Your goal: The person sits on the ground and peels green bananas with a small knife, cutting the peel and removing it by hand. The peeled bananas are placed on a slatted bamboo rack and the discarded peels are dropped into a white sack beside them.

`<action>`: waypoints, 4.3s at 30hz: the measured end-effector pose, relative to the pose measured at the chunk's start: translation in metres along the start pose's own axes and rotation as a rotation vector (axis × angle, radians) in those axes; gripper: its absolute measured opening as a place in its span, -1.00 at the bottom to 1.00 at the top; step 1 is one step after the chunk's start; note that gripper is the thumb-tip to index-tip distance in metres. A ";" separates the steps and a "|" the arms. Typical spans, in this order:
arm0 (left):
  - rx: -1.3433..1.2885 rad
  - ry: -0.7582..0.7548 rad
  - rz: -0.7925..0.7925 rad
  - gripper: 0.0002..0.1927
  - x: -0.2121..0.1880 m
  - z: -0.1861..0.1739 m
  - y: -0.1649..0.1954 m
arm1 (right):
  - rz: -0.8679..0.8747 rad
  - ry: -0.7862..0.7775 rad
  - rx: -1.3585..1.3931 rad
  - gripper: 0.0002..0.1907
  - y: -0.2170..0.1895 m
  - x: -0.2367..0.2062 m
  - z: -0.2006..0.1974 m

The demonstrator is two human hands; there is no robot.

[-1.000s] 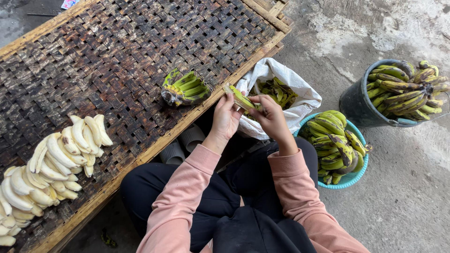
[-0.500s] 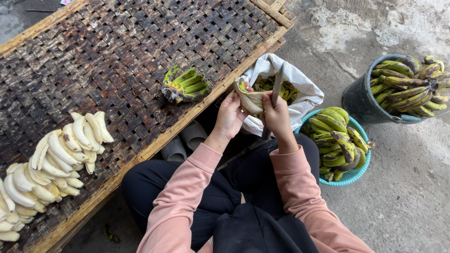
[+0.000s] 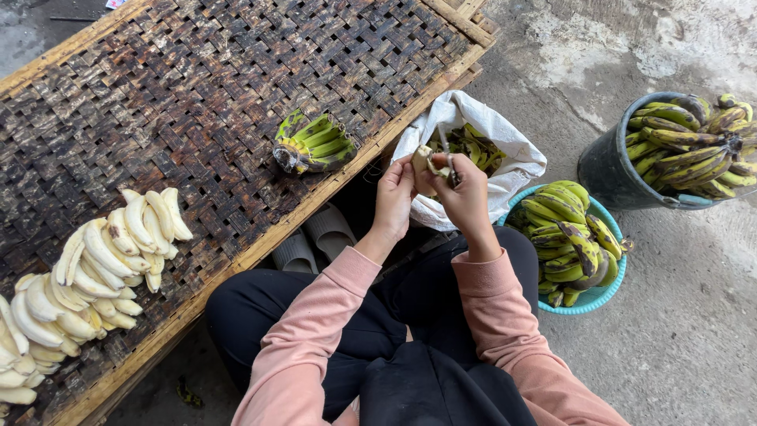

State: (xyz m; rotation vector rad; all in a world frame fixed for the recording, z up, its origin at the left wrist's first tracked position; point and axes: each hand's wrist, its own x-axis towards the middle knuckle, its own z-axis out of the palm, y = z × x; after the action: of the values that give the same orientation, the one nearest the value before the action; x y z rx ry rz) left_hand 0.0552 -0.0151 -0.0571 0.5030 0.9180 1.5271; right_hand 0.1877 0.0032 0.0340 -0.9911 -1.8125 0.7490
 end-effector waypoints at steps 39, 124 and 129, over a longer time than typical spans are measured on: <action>-0.076 -0.285 -0.347 -0.46 0.005 -0.033 0.012 | 0.292 0.235 0.143 -0.58 0.061 -0.006 -0.031; -0.124 -0.086 0.137 -0.69 0.052 0.037 -0.003 | 0.290 -0.009 0.156 -0.90 0.101 -0.003 -0.036; -0.052 -0.186 0.197 -0.71 0.046 0.037 0.000 | 0.222 -0.020 0.057 -0.80 0.078 0.001 -0.040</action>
State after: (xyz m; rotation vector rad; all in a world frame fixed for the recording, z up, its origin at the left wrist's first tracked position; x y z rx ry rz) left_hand 0.0751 0.0387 -0.0433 0.7017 0.6993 1.6458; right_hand 0.2483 0.0461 -0.0130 -1.1628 -1.7054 0.9439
